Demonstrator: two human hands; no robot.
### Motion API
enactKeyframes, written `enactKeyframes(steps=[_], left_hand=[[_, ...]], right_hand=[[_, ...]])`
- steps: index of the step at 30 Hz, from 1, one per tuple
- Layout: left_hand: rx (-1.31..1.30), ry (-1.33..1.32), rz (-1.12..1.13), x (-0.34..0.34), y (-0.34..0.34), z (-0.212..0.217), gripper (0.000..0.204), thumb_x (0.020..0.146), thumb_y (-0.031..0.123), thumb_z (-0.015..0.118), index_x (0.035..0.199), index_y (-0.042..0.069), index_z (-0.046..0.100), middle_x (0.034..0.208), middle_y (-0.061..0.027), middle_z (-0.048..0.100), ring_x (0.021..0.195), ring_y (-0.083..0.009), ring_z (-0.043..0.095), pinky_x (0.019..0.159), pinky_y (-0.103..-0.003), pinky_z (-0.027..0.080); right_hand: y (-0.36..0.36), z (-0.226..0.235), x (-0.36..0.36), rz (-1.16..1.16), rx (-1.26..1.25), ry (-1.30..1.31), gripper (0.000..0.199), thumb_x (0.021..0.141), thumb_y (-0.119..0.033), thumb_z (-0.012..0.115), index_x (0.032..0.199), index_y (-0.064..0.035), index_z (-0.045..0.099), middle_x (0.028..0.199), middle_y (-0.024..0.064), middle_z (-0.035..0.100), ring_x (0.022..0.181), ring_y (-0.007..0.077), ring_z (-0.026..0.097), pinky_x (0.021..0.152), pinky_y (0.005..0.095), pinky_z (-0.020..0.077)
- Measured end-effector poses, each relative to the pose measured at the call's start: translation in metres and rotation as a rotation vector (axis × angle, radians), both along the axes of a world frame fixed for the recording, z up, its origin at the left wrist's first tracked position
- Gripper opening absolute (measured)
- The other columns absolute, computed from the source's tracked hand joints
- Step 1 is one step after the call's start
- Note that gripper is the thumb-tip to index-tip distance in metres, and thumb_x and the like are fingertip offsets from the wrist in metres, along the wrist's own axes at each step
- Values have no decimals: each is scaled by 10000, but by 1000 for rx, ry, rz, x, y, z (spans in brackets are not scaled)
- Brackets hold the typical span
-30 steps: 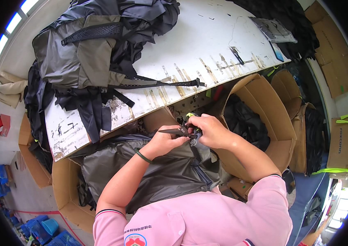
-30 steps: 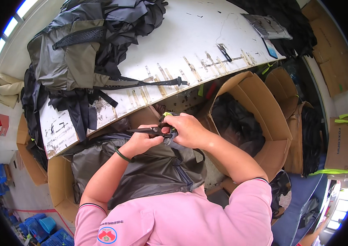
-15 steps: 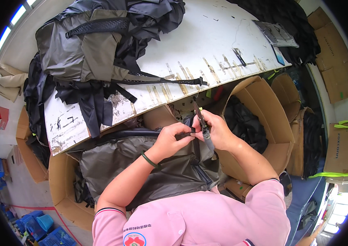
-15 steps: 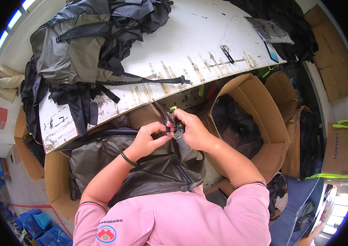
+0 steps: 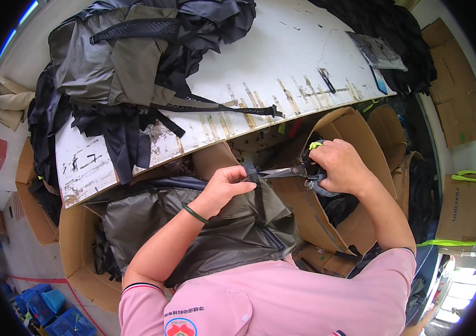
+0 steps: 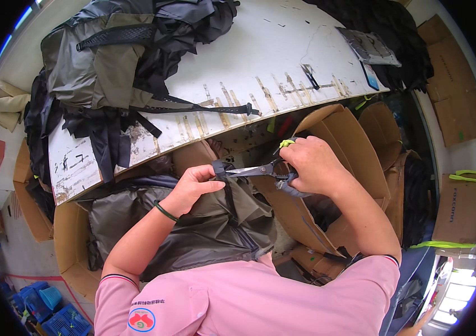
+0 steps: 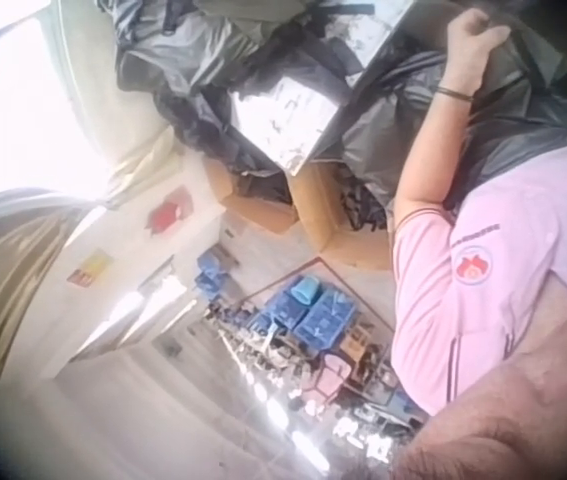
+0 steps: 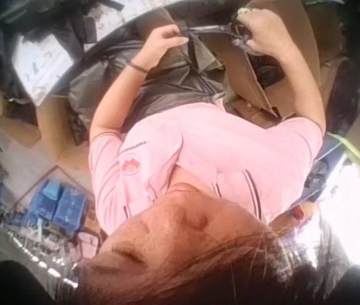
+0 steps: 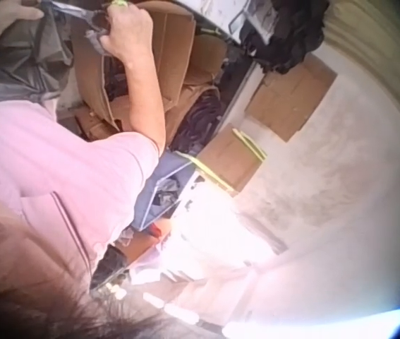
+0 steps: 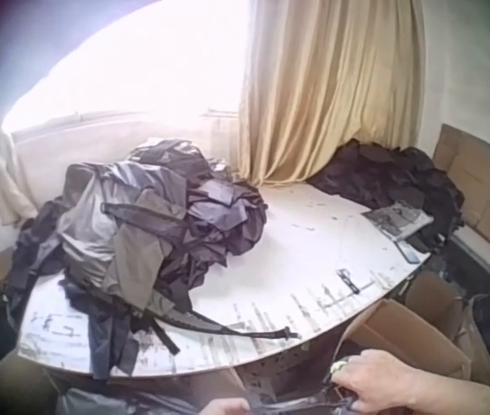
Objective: Use scissors to cut excess fabric from an outdoor sports-bag component.
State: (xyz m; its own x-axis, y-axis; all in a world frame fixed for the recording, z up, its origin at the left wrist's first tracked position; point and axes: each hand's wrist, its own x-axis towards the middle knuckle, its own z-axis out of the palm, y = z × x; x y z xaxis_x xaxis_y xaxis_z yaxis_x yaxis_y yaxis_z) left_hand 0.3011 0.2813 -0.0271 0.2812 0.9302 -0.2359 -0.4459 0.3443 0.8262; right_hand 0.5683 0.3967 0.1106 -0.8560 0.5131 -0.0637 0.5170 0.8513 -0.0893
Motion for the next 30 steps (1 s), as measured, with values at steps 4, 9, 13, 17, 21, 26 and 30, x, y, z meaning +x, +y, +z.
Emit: enactKeyframes(steps=[4,9,13,17,21,26,30], left_hand=[[-16,-1,-6,1,0,3,52,880,25,704,930,37,697,881,43,673,813,-39,589,769,-216,478],[-30,19,-18,2,1,3,34,879,31,708,909,37,694,865,47,664,799,-30,579,749,-206,468],[-37,27,-50,-1,2,-2,56,878,15,707,930,33,701,896,49,666,818,-32,582,772,-208,470],[-34,36,-67,-1,2,-5,96,875,-9,705,962,32,713,932,44,681,848,-37,598,807,-215,482],[-44,39,-72,-1,1,-4,90,872,-5,710,952,36,713,912,49,676,839,-35,594,797,-215,478],[-33,58,-45,2,1,2,32,871,38,718,883,42,688,832,78,622,772,-15,531,713,-195,430],[-44,50,-45,1,1,3,38,870,37,718,897,36,692,843,72,633,777,-19,540,725,-196,438]], right_hand=[[1,0,2,-3,6,-48,238,610,-157,739,787,-80,600,746,89,628,787,291,618,703,407,474],[6,-9,0,12,-66,-42,200,616,-148,726,764,-76,612,735,97,634,805,299,639,715,420,483],[8,-10,-6,33,-71,-17,194,615,-144,720,759,-73,612,734,99,633,807,300,646,714,415,483],[9,-15,-12,55,-84,-14,188,618,-142,717,761,-73,616,735,98,634,804,300,649,715,416,485],[9,-16,-19,71,-81,-22,187,621,-143,721,762,-74,620,737,98,636,791,301,649,712,417,490],[10,-19,-18,67,-74,-22,196,615,-139,737,761,-83,619,731,94,627,782,299,647,690,418,491],[12,-18,-18,66,-70,-28,200,606,-113,747,753,-91,614,714,86,619,769,296,645,677,422,493]])
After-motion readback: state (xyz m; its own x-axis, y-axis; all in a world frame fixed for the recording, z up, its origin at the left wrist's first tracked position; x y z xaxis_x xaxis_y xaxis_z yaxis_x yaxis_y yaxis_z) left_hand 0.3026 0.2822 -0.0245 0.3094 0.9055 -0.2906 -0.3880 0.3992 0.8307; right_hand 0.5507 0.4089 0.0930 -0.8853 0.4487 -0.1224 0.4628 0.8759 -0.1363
